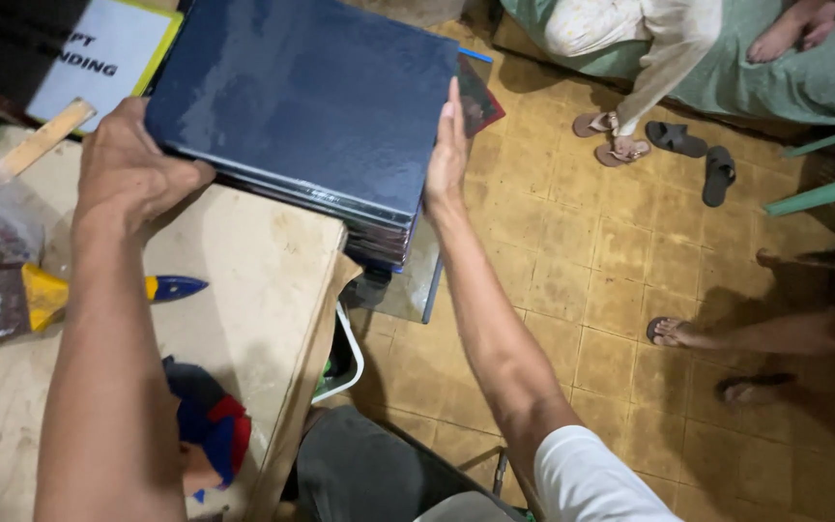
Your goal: Applying adhesive to book covers and cleaning the finished books with a cloth to finalize the binding process.
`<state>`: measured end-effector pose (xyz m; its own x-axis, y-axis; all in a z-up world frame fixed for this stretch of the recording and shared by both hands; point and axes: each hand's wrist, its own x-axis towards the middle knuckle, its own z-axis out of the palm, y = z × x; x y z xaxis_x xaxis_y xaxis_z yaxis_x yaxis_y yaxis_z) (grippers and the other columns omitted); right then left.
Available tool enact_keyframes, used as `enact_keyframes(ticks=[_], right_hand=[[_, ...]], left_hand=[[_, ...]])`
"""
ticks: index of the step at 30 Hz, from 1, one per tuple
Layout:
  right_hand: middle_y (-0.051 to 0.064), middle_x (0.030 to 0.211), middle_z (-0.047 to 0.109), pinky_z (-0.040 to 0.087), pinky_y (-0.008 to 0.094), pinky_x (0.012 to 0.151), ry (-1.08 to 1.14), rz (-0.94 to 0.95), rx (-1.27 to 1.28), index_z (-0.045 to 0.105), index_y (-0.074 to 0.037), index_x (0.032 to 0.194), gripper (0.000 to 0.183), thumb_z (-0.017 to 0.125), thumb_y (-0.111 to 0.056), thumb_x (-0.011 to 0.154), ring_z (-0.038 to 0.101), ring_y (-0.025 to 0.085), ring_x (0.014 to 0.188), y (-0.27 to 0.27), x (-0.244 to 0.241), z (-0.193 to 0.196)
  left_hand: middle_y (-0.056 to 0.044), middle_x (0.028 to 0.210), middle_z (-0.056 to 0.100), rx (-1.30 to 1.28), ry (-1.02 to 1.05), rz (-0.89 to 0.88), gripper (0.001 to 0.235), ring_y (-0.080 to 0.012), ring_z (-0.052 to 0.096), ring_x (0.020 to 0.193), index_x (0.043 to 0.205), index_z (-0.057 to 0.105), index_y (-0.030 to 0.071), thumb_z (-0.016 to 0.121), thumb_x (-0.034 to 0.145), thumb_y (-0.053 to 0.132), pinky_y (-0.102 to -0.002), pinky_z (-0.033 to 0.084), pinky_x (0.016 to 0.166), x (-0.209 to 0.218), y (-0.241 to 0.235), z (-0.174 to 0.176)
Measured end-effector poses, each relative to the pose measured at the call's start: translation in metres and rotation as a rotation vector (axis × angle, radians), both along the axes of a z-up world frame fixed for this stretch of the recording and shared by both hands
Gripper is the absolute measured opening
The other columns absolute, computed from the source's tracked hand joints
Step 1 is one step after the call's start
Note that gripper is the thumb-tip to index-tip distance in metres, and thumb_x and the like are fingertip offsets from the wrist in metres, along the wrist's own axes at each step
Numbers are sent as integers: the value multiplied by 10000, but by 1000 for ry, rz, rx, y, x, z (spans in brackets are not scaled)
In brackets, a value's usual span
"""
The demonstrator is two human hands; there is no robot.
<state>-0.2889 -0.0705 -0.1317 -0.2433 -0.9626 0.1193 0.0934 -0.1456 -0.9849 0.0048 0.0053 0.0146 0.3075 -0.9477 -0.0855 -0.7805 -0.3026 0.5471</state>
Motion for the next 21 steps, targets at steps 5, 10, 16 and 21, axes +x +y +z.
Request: enact_keyframes(ticks=[5,10,16,21], right_hand=[[83,1717,252,112,363,1301,97,84,-62,335,-199,1605,586,366,-481,1093,192,195,1598,-7,-26,-22],[124,1626,392,284,379,1262,251,421,-66,390,-62,1561,607,599,-248,1022,368,225,1514,64,-52,29],[296,1585,389,317,550,1213,389,454,-17,306,-18,1605,821,623,55,851,375,444,1451,134,-42,40],[217,1269,674,532,551,980,759,266,-43,548,-91,1445,591,750,-259,915,634,407,1187,144,-23,67]], left_hand=[[-142,1016,750,-208,-70,-98,452,-335,711,948,1127,716,88,710,721,286,-408,519,801,16,-5,-30],[-162,1147,722,-38,-14,-41,580,-366,672,1073,1232,638,82,724,700,295,-382,512,937,19,-9,-17],[-281,1055,724,-83,175,-32,527,-459,663,1137,1177,684,-24,692,675,137,-569,545,881,12,-2,-4],[-198,1056,754,-52,144,-8,499,-398,681,1138,1143,731,68,702,658,184,-537,551,910,18,2,-5]])
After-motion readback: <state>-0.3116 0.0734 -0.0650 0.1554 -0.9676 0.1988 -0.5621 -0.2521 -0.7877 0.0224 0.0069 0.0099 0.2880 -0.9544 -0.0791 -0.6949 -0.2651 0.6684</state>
